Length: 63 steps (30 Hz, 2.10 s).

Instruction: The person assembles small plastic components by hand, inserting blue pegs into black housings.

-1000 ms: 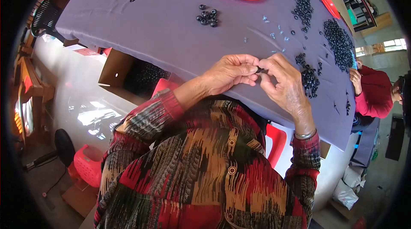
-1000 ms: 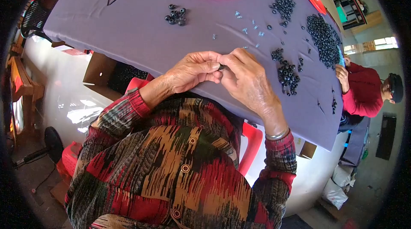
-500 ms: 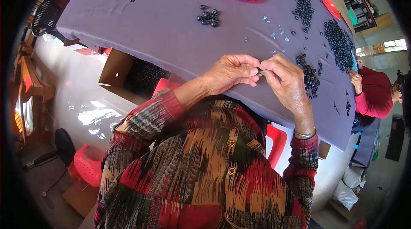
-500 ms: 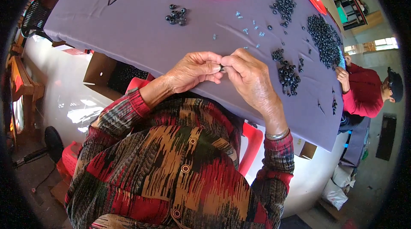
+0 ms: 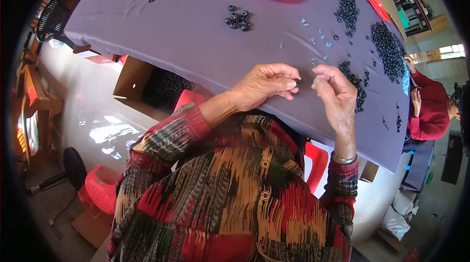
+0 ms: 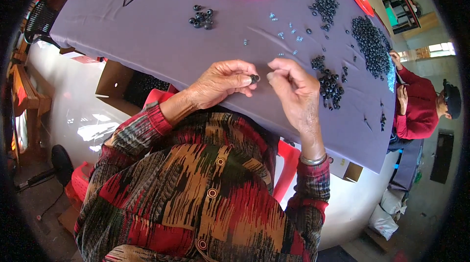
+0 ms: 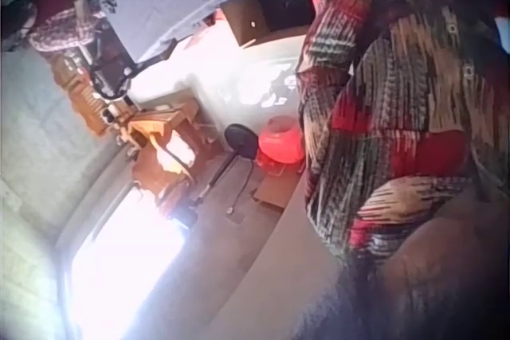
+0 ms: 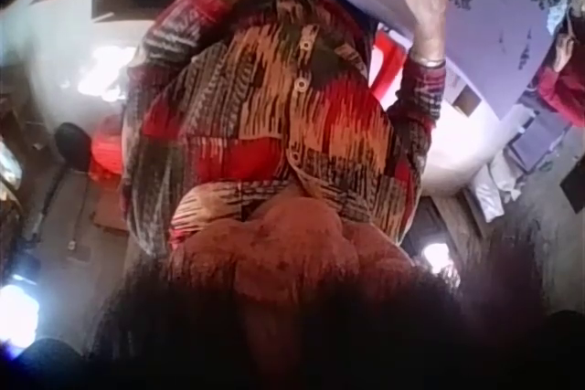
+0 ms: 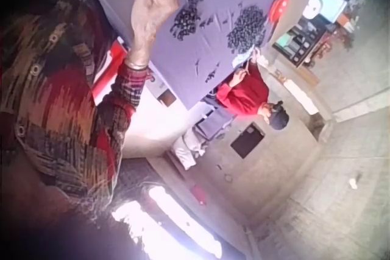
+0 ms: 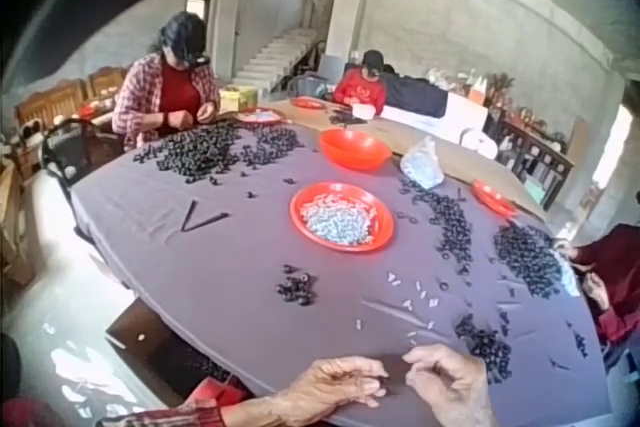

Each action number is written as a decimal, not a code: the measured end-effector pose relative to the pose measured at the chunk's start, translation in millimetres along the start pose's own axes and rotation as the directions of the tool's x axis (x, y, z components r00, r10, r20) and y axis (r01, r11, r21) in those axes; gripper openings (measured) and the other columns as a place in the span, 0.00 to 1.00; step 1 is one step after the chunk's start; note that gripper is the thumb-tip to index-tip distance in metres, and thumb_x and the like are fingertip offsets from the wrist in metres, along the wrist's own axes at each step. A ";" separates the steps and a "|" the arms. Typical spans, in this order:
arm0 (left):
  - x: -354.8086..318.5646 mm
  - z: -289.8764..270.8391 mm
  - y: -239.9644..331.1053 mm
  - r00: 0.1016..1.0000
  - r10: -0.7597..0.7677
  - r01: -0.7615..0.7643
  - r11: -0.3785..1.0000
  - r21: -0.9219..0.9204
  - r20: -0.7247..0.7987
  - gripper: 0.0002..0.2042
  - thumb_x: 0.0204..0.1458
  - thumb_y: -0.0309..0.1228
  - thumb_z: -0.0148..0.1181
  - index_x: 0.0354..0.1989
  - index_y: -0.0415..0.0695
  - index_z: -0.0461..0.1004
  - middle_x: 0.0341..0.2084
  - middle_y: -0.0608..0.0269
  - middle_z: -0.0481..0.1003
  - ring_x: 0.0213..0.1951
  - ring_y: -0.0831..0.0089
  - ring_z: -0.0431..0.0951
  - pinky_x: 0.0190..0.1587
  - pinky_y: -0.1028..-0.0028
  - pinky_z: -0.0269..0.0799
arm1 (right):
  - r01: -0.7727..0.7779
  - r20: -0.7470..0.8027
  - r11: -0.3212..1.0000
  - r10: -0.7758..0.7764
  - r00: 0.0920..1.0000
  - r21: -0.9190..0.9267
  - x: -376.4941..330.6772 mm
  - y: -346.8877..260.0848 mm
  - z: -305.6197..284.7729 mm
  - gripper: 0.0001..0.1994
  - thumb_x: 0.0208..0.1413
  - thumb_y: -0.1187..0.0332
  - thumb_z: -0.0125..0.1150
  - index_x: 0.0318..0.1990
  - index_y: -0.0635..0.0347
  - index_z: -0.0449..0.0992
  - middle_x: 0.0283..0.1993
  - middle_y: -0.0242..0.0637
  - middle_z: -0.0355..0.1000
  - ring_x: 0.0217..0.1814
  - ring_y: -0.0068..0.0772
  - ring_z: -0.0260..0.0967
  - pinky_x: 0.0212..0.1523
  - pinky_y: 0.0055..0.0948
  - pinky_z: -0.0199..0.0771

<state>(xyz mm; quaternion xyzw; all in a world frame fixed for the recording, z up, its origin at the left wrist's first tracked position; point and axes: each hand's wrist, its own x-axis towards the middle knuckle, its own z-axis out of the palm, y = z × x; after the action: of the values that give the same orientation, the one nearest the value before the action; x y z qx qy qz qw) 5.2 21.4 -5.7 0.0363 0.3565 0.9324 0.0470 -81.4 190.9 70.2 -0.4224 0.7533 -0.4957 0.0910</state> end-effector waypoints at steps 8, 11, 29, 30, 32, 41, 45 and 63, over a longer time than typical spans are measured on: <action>-2.6 8.3 0.0 0.967 0.244 -0.214 0.933 0.289 -0.070 0.08 0.54 0.24 0.57 0.42 0.38 0.74 0.39 0.67 0.69 0.41 0.78 0.70 0.48 0.75 0.68 | -0.399 0.222 0.715 0.334 0.916 0.574 -11.7 12.1 33.0 0.20 0.64 0.51 0.41 0.40 0.62 0.69 0.25 0.31 0.64 0.20 0.19 0.54 0.21 0.19 0.55; -4.8 11.2 1.4 0.966 0.253 -0.231 0.939 0.256 -0.058 0.09 0.54 0.23 0.58 0.43 0.38 0.74 0.36 0.68 0.67 0.41 0.79 0.68 0.50 0.76 0.66 | -0.551 0.345 0.514 0.444 0.827 0.657 -5.2 1.7 34.9 0.14 0.60 0.56 0.47 0.35 0.59 0.68 0.20 0.23 0.51 0.17 0.15 0.42 0.16 0.18 0.42; 14.7 -14.3 51.2 0.771 0.637 -0.278 0.354 0.893 -0.012 0.07 0.49 0.23 0.60 0.37 0.41 0.76 0.29 0.65 0.71 0.34 0.76 0.71 0.40 0.76 0.69 | -0.502 0.354 0.297 0.433 0.829 0.812 -6.3 13.4 41.0 0.15 0.63 0.55 0.47 0.30 0.55 0.66 0.17 0.19 0.47 0.14 0.11 0.40 0.12 0.15 0.39; 21.1 -22.1 65.1 0.706 0.708 -0.264 0.268 0.927 -0.003 0.07 0.47 0.23 0.62 0.35 0.41 0.76 0.27 0.60 0.73 0.32 0.70 0.74 0.37 0.74 0.71 | -0.492 0.334 0.303 0.447 0.830 0.816 -8.5 16.5 35.4 0.15 0.63 0.55 0.47 0.30 0.55 0.66 0.17 0.19 0.47 0.14 0.11 0.40 0.12 0.15 0.39; 29.0 -30.1 94.4 0.668 0.740 -0.087 -0.029 0.996 0.080 0.06 0.46 0.23 0.61 0.34 0.42 0.76 0.27 0.56 0.73 0.31 0.62 0.76 0.35 0.68 0.72 | -0.430 0.066 0.678 0.492 0.868 0.597 -13.7 24.6 21.1 0.12 0.61 0.60 0.54 0.28 0.56 0.66 0.17 0.18 0.49 0.13 0.09 0.41 0.12 0.13 0.40; 45.6 -83.3 109.0 0.803 0.595 0.288 -0.439 0.851 0.035 0.10 0.48 0.26 0.56 0.39 0.47 0.77 0.36 0.63 0.71 0.43 0.63 0.71 0.44 0.64 0.68 | -0.298 -0.590 0.939 0.144 0.794 -0.171 -34.4 61.8 -25.7 0.05 0.53 0.76 0.59 0.27 0.61 0.70 0.19 0.18 0.58 0.23 0.08 0.51 0.22 0.14 0.53; 44.3 -76.8 112.7 0.784 0.613 0.233 -0.432 0.871 0.095 0.10 0.49 0.26 0.56 0.40 0.46 0.77 0.35 0.62 0.71 0.42 0.62 0.71 0.45 0.64 0.69 | -0.274 -0.684 0.937 0.056 0.727 -0.215 -31.8 78.9 -84.8 0.03 0.52 0.75 0.59 0.34 0.64 0.75 0.22 0.25 0.68 0.25 0.12 0.60 0.27 0.17 0.62; 3.0 15.9 8.1 0.898 0.434 -0.208 0.272 0.939 0.073 0.08 0.48 0.18 0.60 0.37 0.41 0.76 0.29 0.64 0.72 0.30 0.76 0.72 0.33 0.78 0.69 | -0.157 -0.135 0.450 0.081 0.987 -0.879 18.6 114.7 -115.8 0.06 0.39 0.70 0.59 0.27 0.60 0.76 0.28 0.43 0.72 0.30 0.47 0.71 0.34 0.39 0.71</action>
<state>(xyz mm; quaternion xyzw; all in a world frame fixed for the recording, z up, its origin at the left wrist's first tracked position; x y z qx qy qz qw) 3.3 26.3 11.7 0.0349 0.8090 0.5486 -0.2080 -220.2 272.3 37.9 -0.3356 0.9314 -0.0391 -0.1352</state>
